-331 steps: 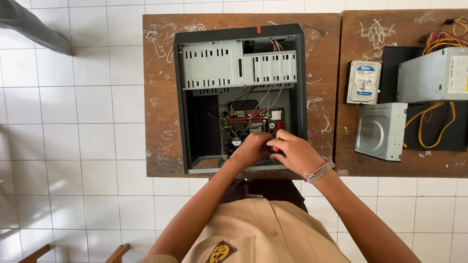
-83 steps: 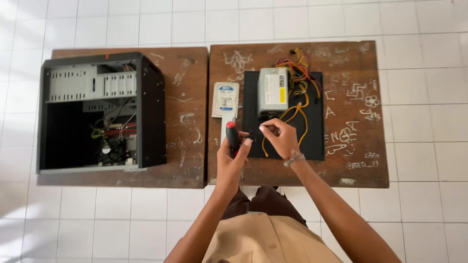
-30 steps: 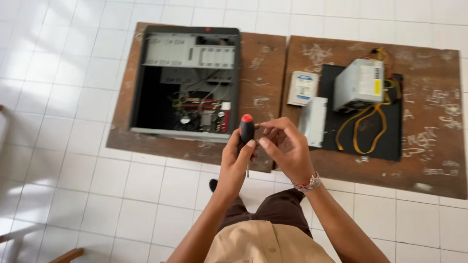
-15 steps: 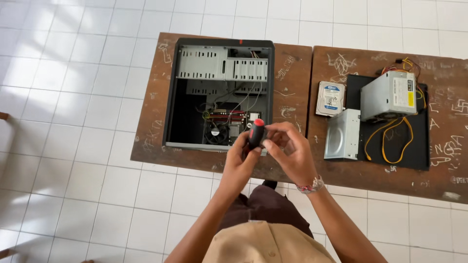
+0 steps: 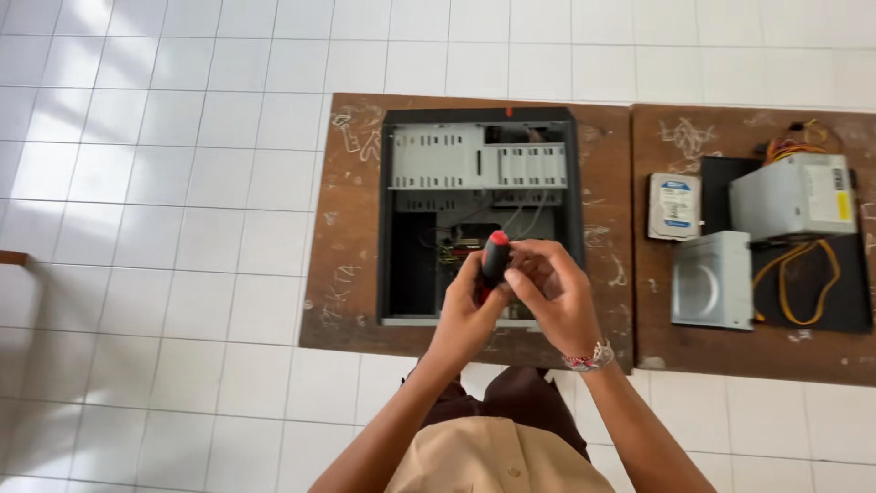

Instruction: The person uses a screwdriver to remove screws from a motherboard inside a computer case. They then lift the motherboard out of the case and hold it in their hands.

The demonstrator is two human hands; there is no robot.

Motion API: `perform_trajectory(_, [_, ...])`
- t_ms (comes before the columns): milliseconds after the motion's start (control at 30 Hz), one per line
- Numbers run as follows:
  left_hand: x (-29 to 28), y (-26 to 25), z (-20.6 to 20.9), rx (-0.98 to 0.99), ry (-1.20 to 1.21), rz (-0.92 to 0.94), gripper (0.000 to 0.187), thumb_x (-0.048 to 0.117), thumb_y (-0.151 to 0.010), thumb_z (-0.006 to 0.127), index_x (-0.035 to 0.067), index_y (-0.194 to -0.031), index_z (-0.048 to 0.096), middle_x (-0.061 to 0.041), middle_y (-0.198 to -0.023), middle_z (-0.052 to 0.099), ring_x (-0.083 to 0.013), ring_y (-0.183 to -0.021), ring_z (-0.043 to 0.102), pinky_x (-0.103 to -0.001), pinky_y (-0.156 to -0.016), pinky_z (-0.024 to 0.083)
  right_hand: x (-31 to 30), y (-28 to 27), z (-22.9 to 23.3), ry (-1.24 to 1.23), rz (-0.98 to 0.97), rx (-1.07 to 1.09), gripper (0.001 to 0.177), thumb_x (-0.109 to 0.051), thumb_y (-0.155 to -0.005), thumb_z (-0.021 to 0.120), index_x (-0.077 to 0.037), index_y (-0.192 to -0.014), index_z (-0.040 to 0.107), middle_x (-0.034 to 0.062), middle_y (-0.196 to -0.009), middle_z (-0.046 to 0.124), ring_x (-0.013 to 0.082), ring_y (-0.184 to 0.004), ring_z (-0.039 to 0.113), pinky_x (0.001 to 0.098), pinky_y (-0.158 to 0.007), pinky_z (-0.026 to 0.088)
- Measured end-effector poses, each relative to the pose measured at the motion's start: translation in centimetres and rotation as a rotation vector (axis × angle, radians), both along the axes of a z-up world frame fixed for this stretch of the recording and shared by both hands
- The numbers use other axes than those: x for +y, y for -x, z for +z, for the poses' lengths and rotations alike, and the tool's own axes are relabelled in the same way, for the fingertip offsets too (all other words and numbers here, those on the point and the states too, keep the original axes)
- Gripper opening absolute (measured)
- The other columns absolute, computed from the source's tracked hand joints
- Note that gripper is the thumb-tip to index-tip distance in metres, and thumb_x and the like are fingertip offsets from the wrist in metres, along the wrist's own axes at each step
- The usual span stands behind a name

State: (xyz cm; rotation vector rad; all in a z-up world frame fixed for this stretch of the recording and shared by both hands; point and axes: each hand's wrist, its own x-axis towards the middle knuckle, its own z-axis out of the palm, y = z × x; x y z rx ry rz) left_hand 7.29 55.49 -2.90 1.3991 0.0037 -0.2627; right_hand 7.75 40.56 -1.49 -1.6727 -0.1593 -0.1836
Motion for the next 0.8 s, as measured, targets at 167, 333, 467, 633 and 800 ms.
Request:
perform_trajectory(167, [3.6,-3.4,-2.7,-0.065,-0.099,-0.003,0.022,0.008,-0.092,0.072,0.009,-0.113,0.070,-0.010,-0.087,0.066,-0.0188,-0.080,0.061,-0.036,-0.072,0.052,0.5,-2.0,-2.5,0.057,-0.144,0.141,0.025,-0.010,-0.103,0.056,0.002,-0.122,0.068,0.0196,-0.103,0.068,0.0242,-0.084,0.068,0.0371,-0.073,0.058])
perform_trajectory(333, [5.8,-6.9,-6.0,0.157,-0.401,-0.049,0.018,0.024,-0.093,0.072,0.007,-0.088,0.071,-0.009,-0.068,0.066,-0.0182,-0.060,0.061,-0.035,-0.055,0.050,-3.8,-3.8,-9.0,0.114,-0.305,0.267,0.030,0.001,-0.106,0.042,0.007,-0.122,0.067,0.0303,-0.109,0.066,0.0401,-0.096,0.070,0.0484,-0.086,0.058])
perform_trajectory(467, [6.6,-9.0,-12.4,0.287,-0.528,-0.011,0.017,0.018,-0.091,0.068,0.002,-0.088,0.068,-0.012,-0.064,0.067,-0.0188,-0.049,0.066,-0.029,-0.044,0.058,-4.4,-5.2,-16.3,0.442,-0.253,0.633,0.032,-0.009,-0.098,0.053,-0.010,-0.125,0.071,0.0187,-0.118,0.072,0.0326,-0.107,0.070,0.0430,-0.094,0.055])
perform_trajectory(633, [6.3,-8.6,-20.9,0.395,-0.594,0.073,0.018,0.014,-0.096,0.061,-0.001,-0.103,0.070,-0.010,-0.070,0.064,-0.0162,-0.059,0.063,-0.035,-0.050,0.048,-6.6,-6.8,-27.4,0.672,-0.044,1.044,0.072,-0.048,-0.095,0.058,0.007,-0.142,0.053,0.0291,-0.142,0.058,0.0371,-0.136,0.054,0.0489,-0.113,0.044])
perform_trajectory(800, [6.8,-9.7,-28.8,0.520,-0.668,-0.030,0.051,0.022,-0.089,0.066,-0.007,-0.130,0.063,-0.022,-0.113,0.072,-0.0281,-0.105,0.071,-0.043,-0.086,0.059,-5.0,-7.0,-26.1,0.685,0.023,1.164,0.097,-0.058,-0.091,0.061,0.013,-0.148,0.029,0.0364,-0.149,0.046,0.0455,-0.141,0.046,0.0553,-0.116,0.038])
